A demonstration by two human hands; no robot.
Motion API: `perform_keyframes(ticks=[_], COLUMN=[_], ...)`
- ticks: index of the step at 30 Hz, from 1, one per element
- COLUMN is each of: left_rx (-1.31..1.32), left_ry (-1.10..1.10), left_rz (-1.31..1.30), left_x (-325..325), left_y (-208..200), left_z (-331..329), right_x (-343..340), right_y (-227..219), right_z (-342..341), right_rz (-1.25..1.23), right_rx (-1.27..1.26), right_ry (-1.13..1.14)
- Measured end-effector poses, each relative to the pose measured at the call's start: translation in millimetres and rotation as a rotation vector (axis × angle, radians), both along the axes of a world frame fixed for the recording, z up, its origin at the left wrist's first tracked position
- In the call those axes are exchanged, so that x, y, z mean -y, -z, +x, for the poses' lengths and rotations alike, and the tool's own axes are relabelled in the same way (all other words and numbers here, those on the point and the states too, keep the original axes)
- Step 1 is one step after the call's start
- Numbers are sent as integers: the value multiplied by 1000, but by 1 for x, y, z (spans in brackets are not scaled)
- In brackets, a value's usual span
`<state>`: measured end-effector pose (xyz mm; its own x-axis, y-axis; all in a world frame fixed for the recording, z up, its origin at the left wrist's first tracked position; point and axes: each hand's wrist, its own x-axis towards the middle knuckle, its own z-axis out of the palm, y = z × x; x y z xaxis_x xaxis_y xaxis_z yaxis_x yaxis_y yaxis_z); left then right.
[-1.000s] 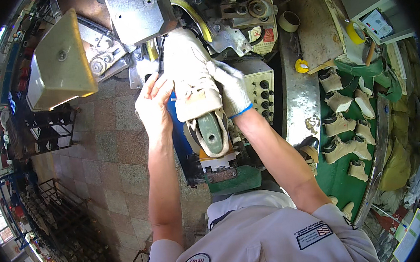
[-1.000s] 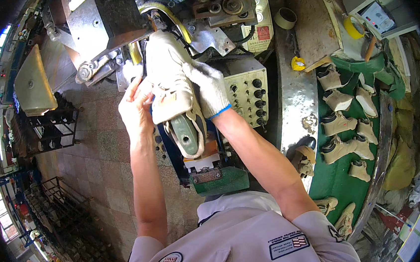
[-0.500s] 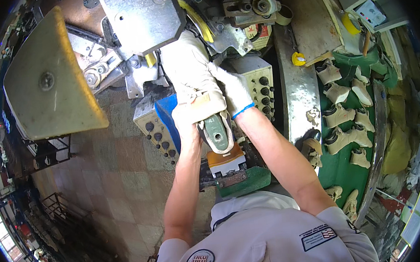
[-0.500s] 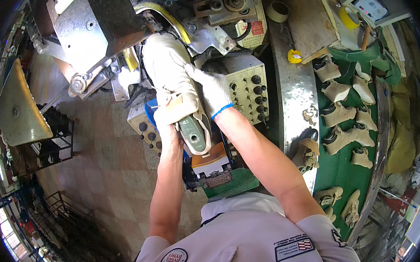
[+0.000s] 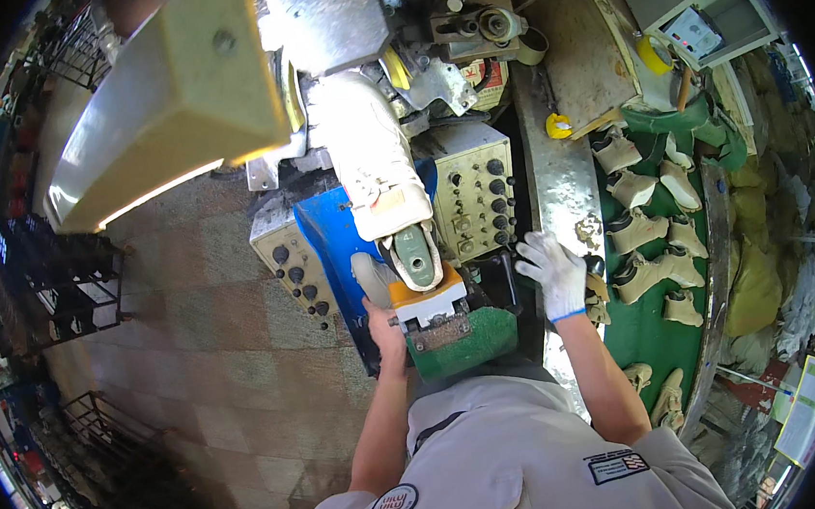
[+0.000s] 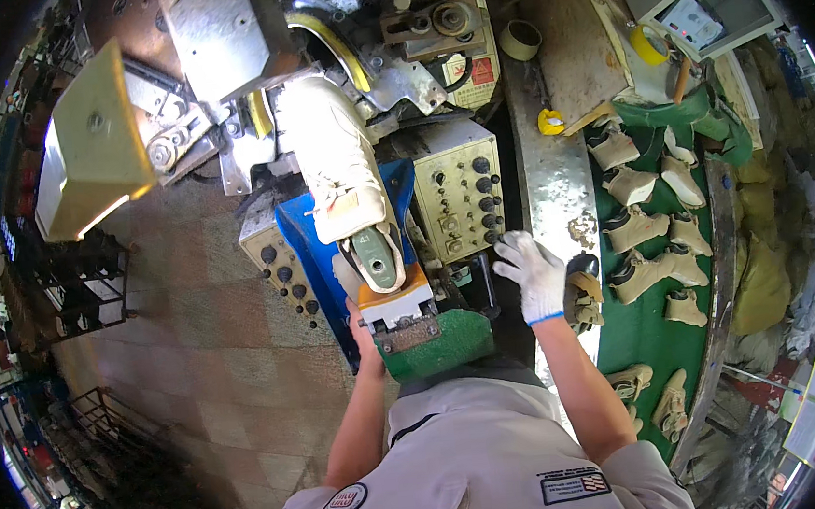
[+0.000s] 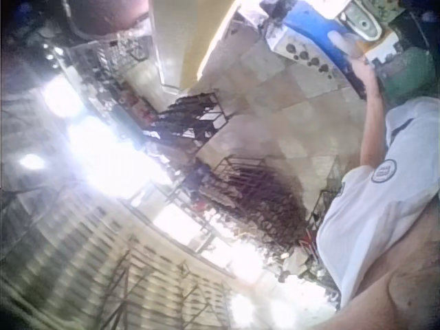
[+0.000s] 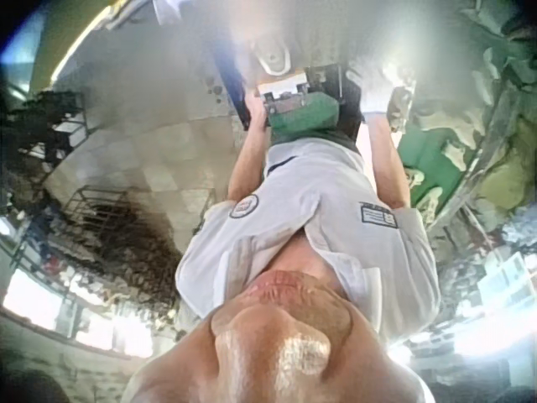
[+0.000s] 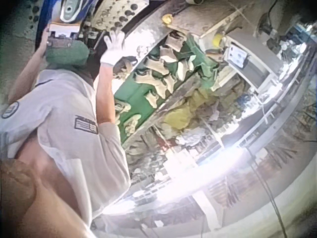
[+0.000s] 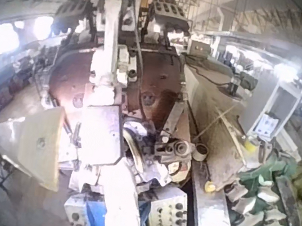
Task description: The person places a shoe upper onto a lasting machine, operates the machine to shape the upper, and then places the finished upper onto a conveyor belt.
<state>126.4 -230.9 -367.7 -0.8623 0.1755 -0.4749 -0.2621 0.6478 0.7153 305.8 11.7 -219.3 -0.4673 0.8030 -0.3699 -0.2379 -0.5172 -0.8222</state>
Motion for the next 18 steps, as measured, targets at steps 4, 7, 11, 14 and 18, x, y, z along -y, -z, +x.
perform_keyframes(ticks=[4,7,11,14,18], left_rx=[-113,-51,-36,-107,-152], left_ry=[-96,-122,-154,-60,145], left_rz=[337,424,514,404,153], left_x=[5,-12,26,63,98], left_y=[50,14,-12,-59,-199], left_z=[4,-5,-15,-10,-32], right_x=[-2,-19,-6,11,22], right_y=[-18,-9,-30,-60,-88], right_z=[18,37,-3,-16,0], right_rz=[-69,-66,-33,33,161], right_rx=[160,-75,-40,23,28], right_ry=[60,-26,-153,-195,-321])
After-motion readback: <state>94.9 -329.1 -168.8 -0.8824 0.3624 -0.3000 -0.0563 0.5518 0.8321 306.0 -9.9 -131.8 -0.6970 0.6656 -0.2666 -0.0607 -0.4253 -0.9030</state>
